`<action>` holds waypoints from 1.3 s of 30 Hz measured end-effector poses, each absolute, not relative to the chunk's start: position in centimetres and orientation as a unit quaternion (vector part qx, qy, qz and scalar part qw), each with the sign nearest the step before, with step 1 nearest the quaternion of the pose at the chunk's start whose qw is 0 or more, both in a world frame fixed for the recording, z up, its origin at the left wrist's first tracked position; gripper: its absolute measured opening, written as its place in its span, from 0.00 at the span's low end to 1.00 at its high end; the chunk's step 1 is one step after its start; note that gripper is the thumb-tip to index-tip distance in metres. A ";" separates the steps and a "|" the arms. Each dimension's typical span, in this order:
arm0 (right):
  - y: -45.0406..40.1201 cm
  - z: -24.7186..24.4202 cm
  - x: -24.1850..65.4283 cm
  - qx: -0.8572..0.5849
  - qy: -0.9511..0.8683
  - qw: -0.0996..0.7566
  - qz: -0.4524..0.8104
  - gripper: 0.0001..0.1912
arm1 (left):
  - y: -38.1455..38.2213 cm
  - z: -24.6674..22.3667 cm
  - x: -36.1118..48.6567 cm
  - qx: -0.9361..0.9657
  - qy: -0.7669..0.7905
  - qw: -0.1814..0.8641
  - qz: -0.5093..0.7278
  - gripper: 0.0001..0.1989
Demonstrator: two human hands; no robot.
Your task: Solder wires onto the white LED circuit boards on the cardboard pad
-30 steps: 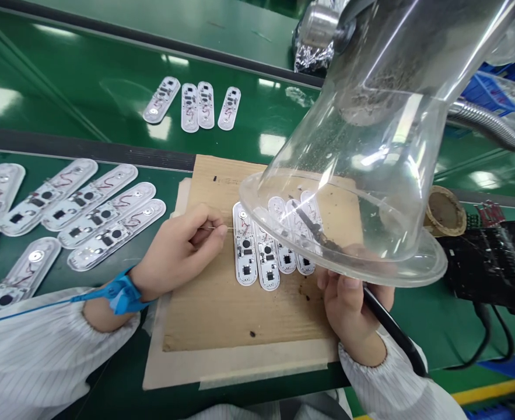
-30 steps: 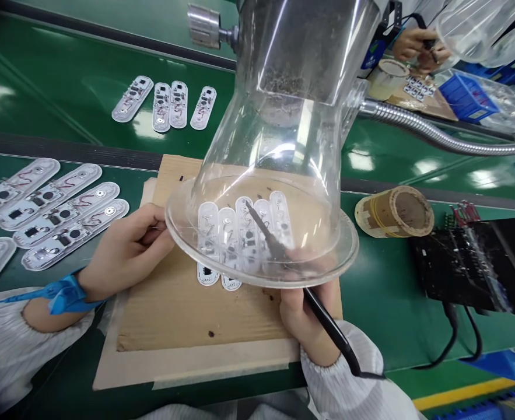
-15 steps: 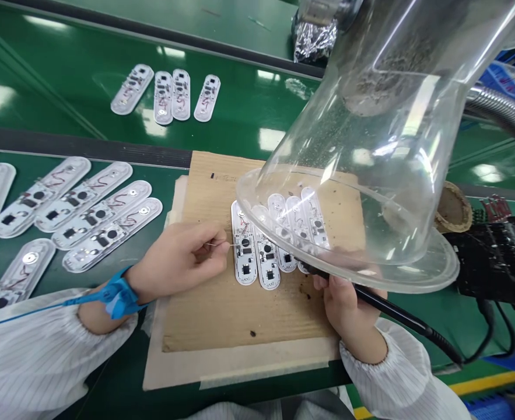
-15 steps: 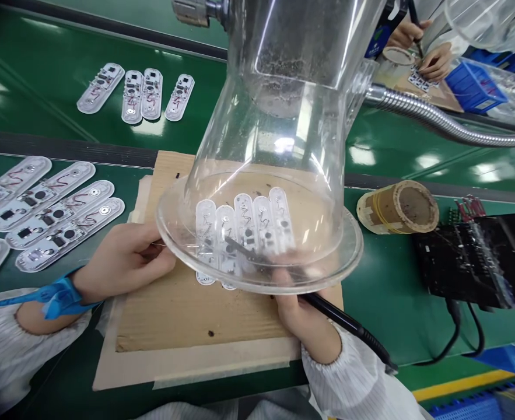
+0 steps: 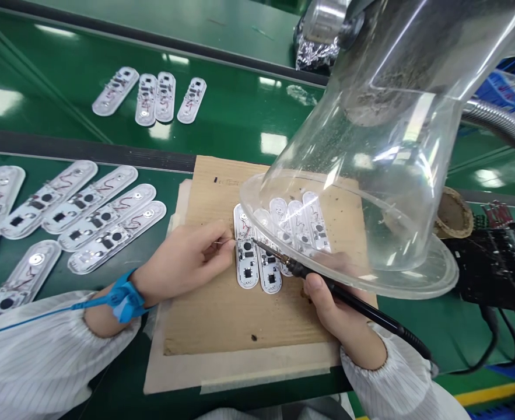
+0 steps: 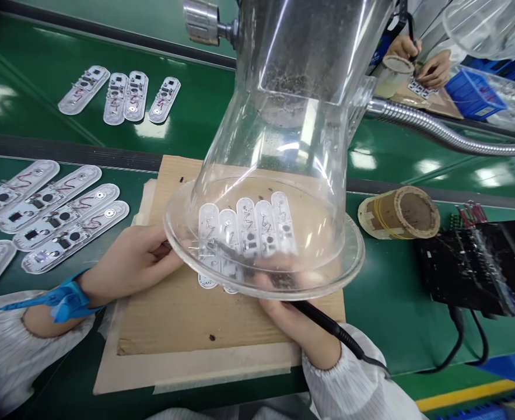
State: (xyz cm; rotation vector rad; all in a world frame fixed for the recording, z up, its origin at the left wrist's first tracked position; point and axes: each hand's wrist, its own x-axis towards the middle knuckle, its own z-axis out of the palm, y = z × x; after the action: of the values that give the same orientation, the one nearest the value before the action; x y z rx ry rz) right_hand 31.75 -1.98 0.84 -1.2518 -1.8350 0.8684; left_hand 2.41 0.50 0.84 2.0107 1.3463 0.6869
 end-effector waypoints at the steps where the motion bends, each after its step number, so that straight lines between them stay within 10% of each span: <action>1: -1.9 1.0 31.7 -0.485 -0.722 0.365 0.333 0.11 | 0.5 0.8 2.4 0.761 0.507 0.307 0.264 0.11; 39: -2.0 0.5 30.9 -0.450 -0.746 0.358 0.337 0.07 | 0.4 0.6 2.5 0.765 0.505 0.279 0.286 0.09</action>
State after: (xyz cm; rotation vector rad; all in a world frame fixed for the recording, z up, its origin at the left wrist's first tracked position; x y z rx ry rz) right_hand 30.87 -2.03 0.54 -1.1623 -1.9239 0.8683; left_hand 2.53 0.38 0.61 2.0539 1.3541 0.7671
